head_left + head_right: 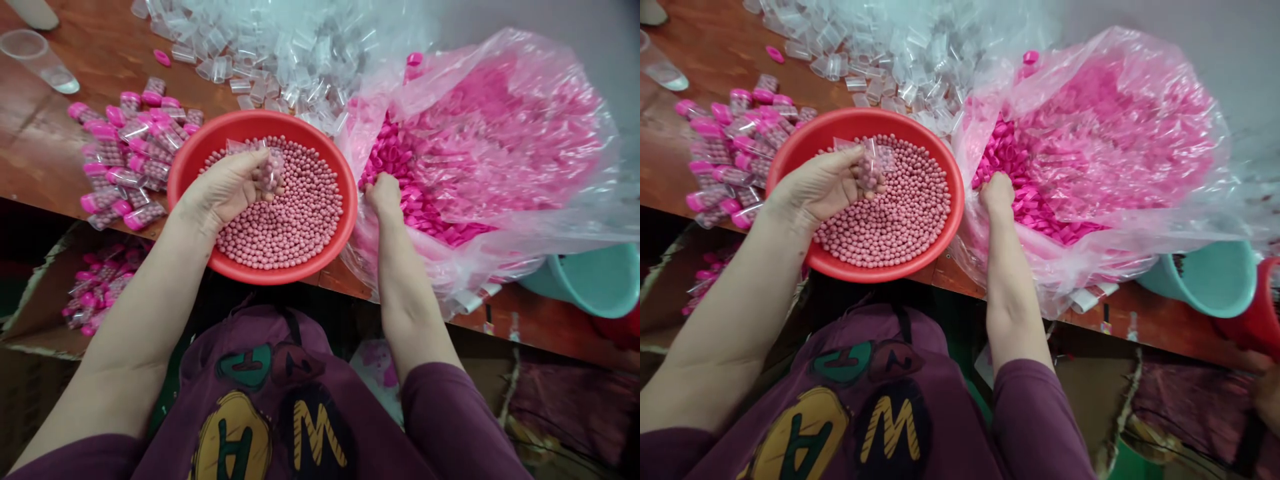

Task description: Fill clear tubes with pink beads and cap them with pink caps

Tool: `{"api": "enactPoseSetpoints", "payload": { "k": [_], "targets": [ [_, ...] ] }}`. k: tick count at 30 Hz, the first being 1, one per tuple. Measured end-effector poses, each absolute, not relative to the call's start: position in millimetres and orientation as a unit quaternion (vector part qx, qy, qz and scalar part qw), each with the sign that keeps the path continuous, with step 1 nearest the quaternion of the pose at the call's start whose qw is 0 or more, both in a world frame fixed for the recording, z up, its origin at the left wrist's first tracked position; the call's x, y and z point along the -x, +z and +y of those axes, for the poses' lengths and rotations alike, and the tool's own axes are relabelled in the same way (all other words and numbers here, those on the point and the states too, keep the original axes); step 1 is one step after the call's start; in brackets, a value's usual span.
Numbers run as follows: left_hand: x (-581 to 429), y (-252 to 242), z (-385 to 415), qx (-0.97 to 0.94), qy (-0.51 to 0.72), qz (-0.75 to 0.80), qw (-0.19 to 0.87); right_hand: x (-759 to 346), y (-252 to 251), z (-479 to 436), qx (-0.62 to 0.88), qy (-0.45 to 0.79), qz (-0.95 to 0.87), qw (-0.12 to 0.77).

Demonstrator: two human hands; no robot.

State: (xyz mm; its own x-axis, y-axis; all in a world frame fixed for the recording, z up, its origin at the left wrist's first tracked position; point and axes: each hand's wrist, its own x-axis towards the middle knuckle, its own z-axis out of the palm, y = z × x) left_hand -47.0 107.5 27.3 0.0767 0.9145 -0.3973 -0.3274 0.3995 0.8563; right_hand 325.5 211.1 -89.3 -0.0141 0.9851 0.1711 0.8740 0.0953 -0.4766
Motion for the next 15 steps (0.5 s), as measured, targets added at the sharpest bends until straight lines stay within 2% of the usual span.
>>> {"api": "enactPoseSetpoints", "payload": {
  "k": [3, 6, 10, 13, 15],
  "targets": [
    [47, 26, 106, -0.296, 0.465, 0.488, 0.676, -315, -88, 206, 0.743, 0.1, -0.599, 0.279],
    [45, 23, 105, -0.319, 0.464, 0.448, 0.695, -310, -67, 191, 0.736, 0.105, -0.572, 0.346],
    [40, 18, 103, -0.349, 0.445, 0.415, 0.713, -265, -24, 159, 0.591, 0.192, -0.642, 0.449],
    [36, 18, 100, -0.351, 0.443, 0.413, 0.714, -206, -1, 137, 0.489, 0.304, -0.689, 0.441],
    [35, 17, 100, -0.34, 0.451, 0.413, 0.714, -173, 5, 128, 0.467, 0.33, -0.699, 0.429]
  ]
}}
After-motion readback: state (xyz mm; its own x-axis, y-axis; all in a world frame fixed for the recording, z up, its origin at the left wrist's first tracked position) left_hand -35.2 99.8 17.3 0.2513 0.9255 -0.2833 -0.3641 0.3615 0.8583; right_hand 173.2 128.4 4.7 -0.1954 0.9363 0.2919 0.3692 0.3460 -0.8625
